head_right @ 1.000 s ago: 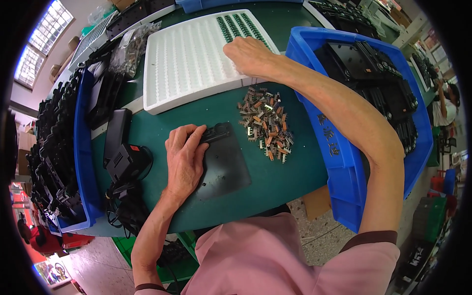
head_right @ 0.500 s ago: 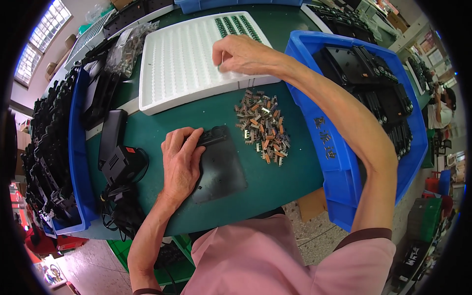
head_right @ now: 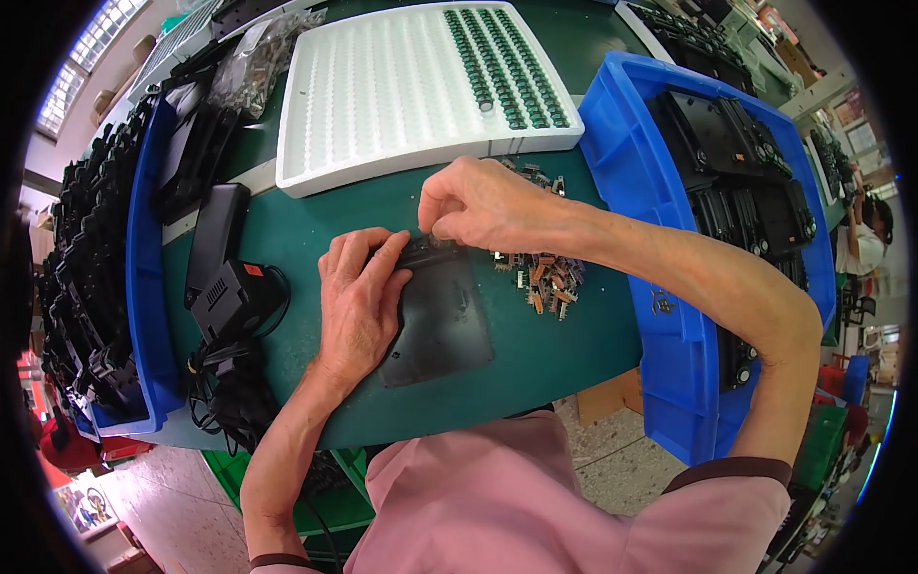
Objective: The person picks up a green component and a metal contact, inserts them into a plastic housing, and places the assembly into a blue bin, repeating the process several times.
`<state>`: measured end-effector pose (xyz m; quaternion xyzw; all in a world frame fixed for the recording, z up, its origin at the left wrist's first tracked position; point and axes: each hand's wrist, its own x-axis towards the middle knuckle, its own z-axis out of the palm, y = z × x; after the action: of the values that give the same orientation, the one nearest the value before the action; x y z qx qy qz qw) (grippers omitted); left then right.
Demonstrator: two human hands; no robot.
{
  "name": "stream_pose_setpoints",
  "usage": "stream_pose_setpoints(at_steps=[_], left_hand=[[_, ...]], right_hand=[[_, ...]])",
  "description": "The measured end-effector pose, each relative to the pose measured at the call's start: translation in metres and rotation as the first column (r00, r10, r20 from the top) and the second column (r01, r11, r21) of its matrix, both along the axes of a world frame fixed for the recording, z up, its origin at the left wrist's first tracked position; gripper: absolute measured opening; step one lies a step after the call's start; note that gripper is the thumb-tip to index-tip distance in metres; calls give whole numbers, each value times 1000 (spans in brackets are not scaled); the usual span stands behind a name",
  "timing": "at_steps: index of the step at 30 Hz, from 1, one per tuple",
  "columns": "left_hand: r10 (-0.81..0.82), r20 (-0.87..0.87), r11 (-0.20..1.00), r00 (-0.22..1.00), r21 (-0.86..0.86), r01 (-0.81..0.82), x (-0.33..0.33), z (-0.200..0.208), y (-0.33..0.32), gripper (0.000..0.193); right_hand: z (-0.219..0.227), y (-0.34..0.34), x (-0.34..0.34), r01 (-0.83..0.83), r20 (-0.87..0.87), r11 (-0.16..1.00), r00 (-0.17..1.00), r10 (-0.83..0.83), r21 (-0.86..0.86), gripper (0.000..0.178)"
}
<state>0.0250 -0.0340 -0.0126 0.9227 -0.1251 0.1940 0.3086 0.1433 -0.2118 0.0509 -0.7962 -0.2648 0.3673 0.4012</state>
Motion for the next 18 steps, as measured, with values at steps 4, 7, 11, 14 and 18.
stream_pose_setpoints(at_steps=[4, 7, 11, 14, 18], left_hand=[[4, -1, 1000, 1000, -5, -4, 0, -1, 0, 37], [9, -3, 1000, 1000, 0, -9, 0, -2, 1, 36], [5, 4, 1000, 1000, 0, -5, 1, -2, 0, 37], [5, 1, 1000, 1000, 4, -5, 0, -1, 0, 37], [7, -5, 1000, 1000, 7, -7, 0, -2, 0, 39]], right_hand=[[3, -1, -4, -10, 165, 999, 986, 17, -45, 8], [1, -3, -6, -33, 274, 995, 960, 57, -92, 8], [-9, -7, -13, -144, 625, 990, 772, 119, -10, 18], [-6, -8, -18, -212, 654, 976, 733, 188, -43, 21], [-8, -7, -16, -230, 666, 973, 720, 195, -36, 21]])
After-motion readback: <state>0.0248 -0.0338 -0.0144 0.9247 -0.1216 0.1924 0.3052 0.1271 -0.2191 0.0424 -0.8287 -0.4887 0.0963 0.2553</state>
